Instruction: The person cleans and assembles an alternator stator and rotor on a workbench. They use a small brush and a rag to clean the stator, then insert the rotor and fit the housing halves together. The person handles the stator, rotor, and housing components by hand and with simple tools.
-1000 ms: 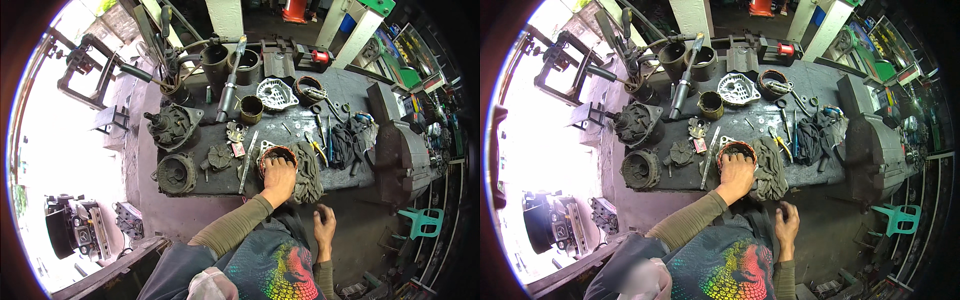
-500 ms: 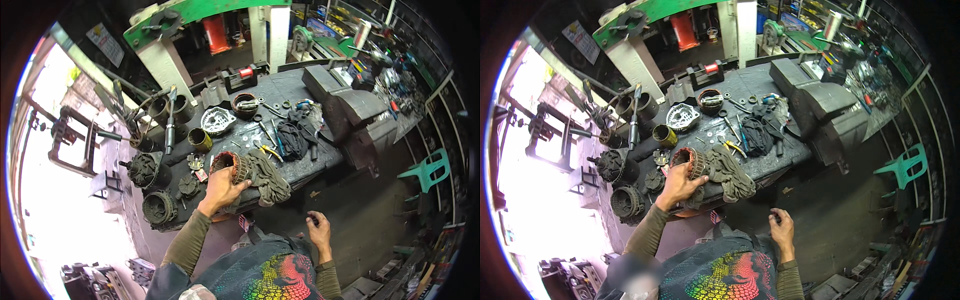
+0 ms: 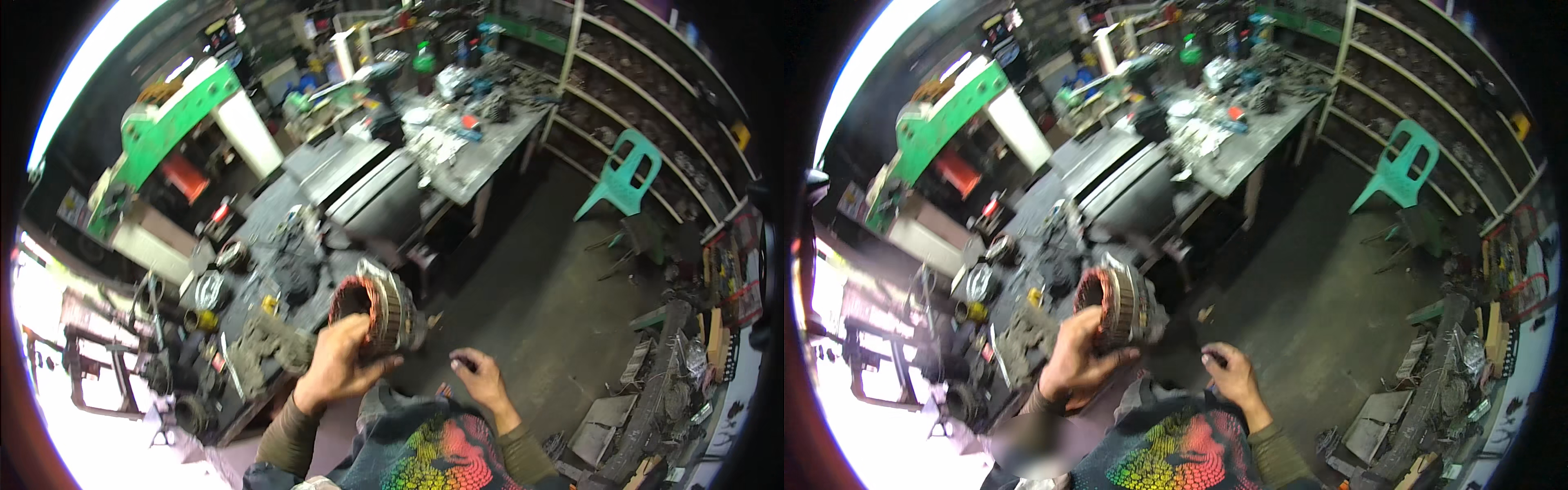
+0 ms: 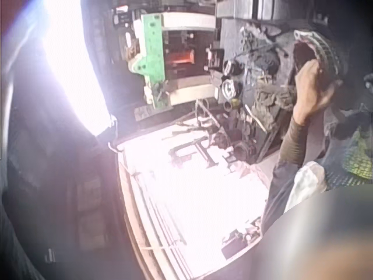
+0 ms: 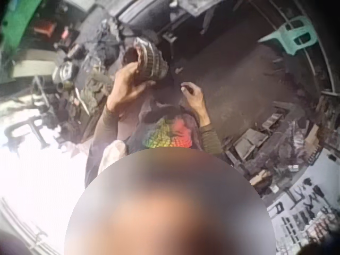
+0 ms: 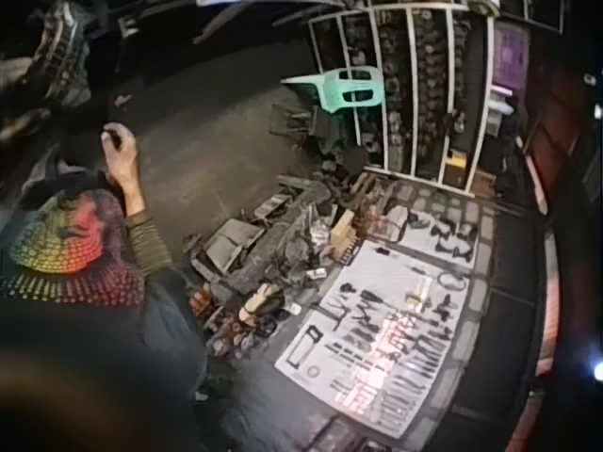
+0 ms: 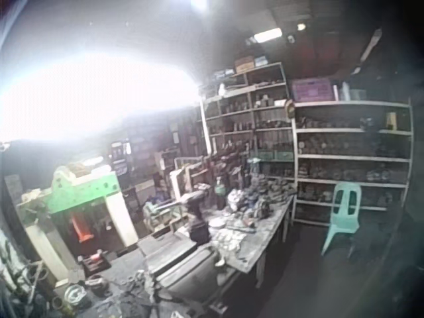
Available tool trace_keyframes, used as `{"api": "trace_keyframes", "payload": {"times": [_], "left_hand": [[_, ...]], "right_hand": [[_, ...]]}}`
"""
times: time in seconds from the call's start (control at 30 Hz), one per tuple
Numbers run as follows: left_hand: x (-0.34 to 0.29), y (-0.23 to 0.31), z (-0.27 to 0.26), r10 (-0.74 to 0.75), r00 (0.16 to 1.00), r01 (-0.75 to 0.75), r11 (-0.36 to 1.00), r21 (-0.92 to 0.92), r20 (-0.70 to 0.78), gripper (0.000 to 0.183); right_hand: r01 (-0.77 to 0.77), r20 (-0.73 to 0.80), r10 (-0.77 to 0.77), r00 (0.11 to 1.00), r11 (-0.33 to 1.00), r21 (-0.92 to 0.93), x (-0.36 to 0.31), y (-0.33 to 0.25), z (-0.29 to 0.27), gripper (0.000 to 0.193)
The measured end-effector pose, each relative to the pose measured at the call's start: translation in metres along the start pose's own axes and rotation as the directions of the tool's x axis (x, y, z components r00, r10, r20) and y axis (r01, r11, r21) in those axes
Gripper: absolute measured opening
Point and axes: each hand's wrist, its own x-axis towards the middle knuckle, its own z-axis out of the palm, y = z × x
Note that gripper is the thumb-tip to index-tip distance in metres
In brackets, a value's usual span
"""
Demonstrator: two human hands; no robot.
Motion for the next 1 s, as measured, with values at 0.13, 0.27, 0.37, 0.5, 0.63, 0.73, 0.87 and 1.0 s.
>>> {"api": "trace_keyframes", "payload": {"times": [0.13, 0.27, 0.37, 0.5, 0.63, 0.73, 0.87, 1.0], "left_hand": [[0.057, 0.017, 0.063, -0.040, 0.983, 0.074, 0.978, -0.193, 0.177, 0.039], [0.109, 0.011, 0.127, -0.108, 0.945, 0.209, 0.926, -0.314, 0.309, 0.042], [0.156, -0.009, 0.172, -0.151, 0.903, 0.271, 0.926, -0.261, 0.403, 0.042], [0.243, -0.047, 0.226, -0.147, 0.892, 0.245, 0.952, -0.184, 0.429, 0.043], [0.341, -0.081, 0.256, -0.159, 0.912, 0.208, 0.974, -0.093, 0.378, 0.045], [0.411, -0.108, 0.263, -0.108, 0.953, 0.100, 0.994, 0.043, 0.284, 0.046], [0.482, -0.141, 0.261, -0.076, 0.978, 0.020, 0.961, 0.275, 0.194, 0.042], [0.523, -0.176, 0.264, -0.178, 0.976, 0.108, 0.898, 0.426, 0.128, 0.040]], "right_hand": [[-0.089, -0.182, 0.055, 0.982, 0.978, -0.186, -0.001, 0.019, -0.073, 0.024], [-0.204, -0.312, 0.153, 0.938, 0.969, -0.137, 0.010, 0.060, -0.127, 0.023], [-0.151, -0.383, 0.065, 0.921, 0.969, -0.198, 0.033, 0.092, -0.169, 0.022], [-0.188, -0.415, 0.066, 0.907, 0.947, -0.259, 0.069, 0.111, -0.237, 0.026], [-0.420, -0.491, 0.223, 0.842, 0.843, -0.337, 0.107, 0.104, -0.317, 0.031], [-0.412, -0.494, 0.217, 0.842, 0.849, -0.330, 0.162, 0.094, -0.376, 0.030], [-0.311, -0.460, 0.141, 0.876, 0.896, -0.318, 0.267, 0.059, -0.424, 0.024], [-0.104, -0.249, 0.000, 0.969, 0.908, -0.406, 0.405, -0.022, -0.446, 0.024]]}}
